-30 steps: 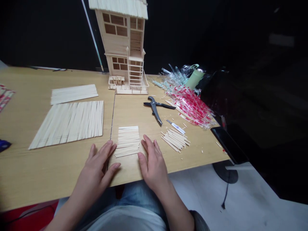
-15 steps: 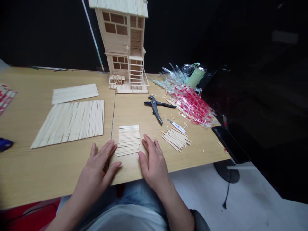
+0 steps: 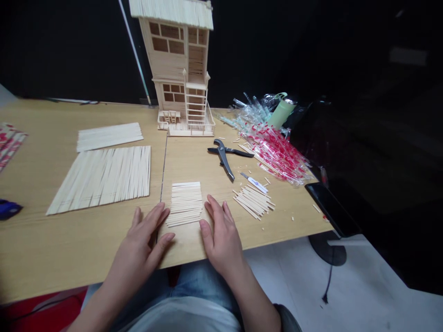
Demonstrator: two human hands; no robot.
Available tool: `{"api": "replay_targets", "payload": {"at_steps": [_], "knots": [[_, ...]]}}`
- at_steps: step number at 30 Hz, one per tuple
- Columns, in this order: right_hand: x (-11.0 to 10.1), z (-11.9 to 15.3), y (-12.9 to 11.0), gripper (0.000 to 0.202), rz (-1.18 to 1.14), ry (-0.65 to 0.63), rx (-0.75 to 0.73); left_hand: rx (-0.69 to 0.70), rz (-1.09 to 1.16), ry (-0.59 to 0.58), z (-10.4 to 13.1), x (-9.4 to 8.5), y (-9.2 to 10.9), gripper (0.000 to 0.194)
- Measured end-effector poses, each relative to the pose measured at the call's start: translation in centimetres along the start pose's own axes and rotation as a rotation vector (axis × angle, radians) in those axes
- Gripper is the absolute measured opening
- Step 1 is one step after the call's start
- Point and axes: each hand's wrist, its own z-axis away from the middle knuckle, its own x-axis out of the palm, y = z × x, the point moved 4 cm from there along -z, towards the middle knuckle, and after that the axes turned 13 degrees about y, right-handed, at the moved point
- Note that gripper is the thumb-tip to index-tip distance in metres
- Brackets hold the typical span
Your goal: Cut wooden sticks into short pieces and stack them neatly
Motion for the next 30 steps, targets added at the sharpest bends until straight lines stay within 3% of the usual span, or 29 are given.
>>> {"api": "replay_targets", "payload": {"at_steps": [30], "knots": [[0.16,0.12,0.05,0.051,0.011,0.003,-0.004,-0.001,-0.005,-0.011,-0.13,0.10,0.03,0.057]]}}
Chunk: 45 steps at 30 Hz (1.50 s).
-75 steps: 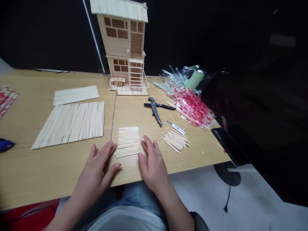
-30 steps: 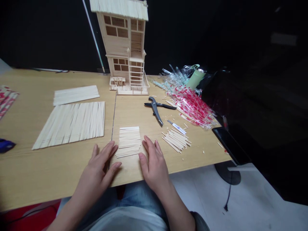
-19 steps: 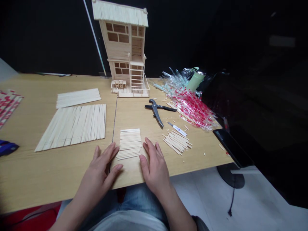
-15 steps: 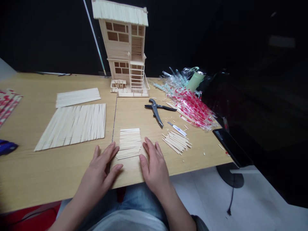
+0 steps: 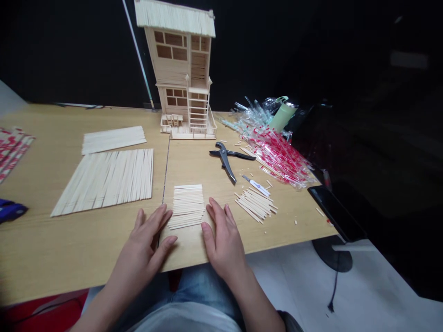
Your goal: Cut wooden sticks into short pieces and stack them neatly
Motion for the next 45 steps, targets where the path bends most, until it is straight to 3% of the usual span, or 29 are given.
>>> {"api": "replay_targets", "payload": {"at_steps": [18,32,45], "knots": [[0.02,-0.05,0.07,0.050,-0.005,0.008,-0.004,-0.027,0.027,-0.037,-0.18,-0.01,-0.12,0.056],[-0.33,0.14,0.05,0.048,-0.056,0.065,0.044,-0.030,0.046,0.028,0.18,-0.35,-0.06,0.060],[-0.20,0.14,0.15,0.051,-0.093,0.024,0.041,-0.045,0.047,-0.001,-0.01,-0.34,-0.02,0.061]]}}
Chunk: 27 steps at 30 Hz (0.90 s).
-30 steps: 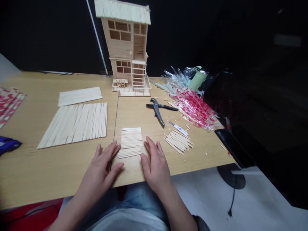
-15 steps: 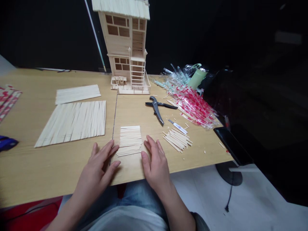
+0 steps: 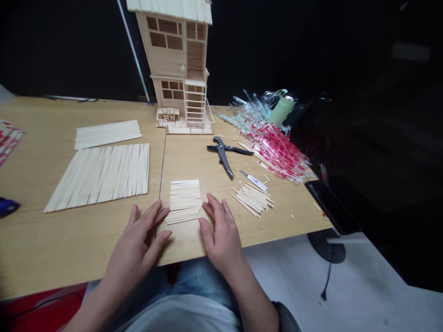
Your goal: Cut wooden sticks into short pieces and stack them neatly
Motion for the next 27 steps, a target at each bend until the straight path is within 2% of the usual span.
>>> {"api": "replay_targets", "payload": {"at_steps": [12,20,24,27], "knots": [[0.0,0.0,0.0,0.051,0.006,-0.002,-0.008,-0.005,-0.002,-0.002,0.0,0.0,0.0,0.062],[-0.3,0.1,-0.1,0.047,0.037,0.061,0.009,0.000,-0.071,0.068,0.1,-0.5,0.4,0.056],[-0.4,0.1,-0.2,0.045,0.035,0.075,0.008,0.022,-0.139,0.054,0.9,-0.7,0.5,0.058],[-0.4,0.1,-0.2,0.045,0.039,0.075,0.003,0.088,-0.222,0.022,2.2,-0.5,1.1,0.065]]}}
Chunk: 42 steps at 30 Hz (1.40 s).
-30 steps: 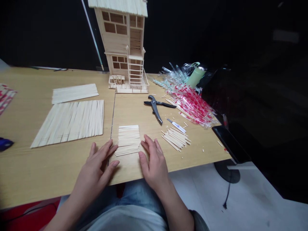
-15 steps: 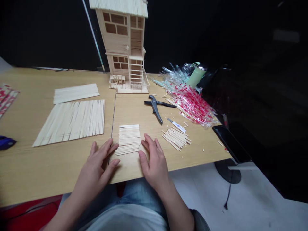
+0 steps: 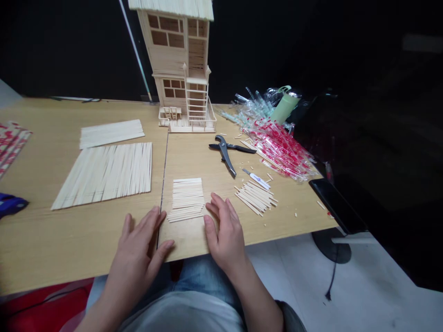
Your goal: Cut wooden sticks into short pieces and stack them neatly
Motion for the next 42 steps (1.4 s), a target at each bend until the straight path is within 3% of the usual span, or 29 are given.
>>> {"api": "replay_targets", "payload": {"at_steps": [5,10,42], "knots": [[0.1,0.0,0.0,0.045,0.000,-0.006,-0.007,0.111,-0.140,-0.003,1.6,0.5,1.9,0.090],[0.1,0.0,0.1,0.045,-0.008,-0.003,-0.014,0.149,-0.183,-0.004,1.6,0.9,2.8,0.100],[0.0,0.0,0.0,0.043,-0.015,-0.002,0.019,0.095,-0.100,-0.054,0.6,1.6,2.8,0.097]]}}
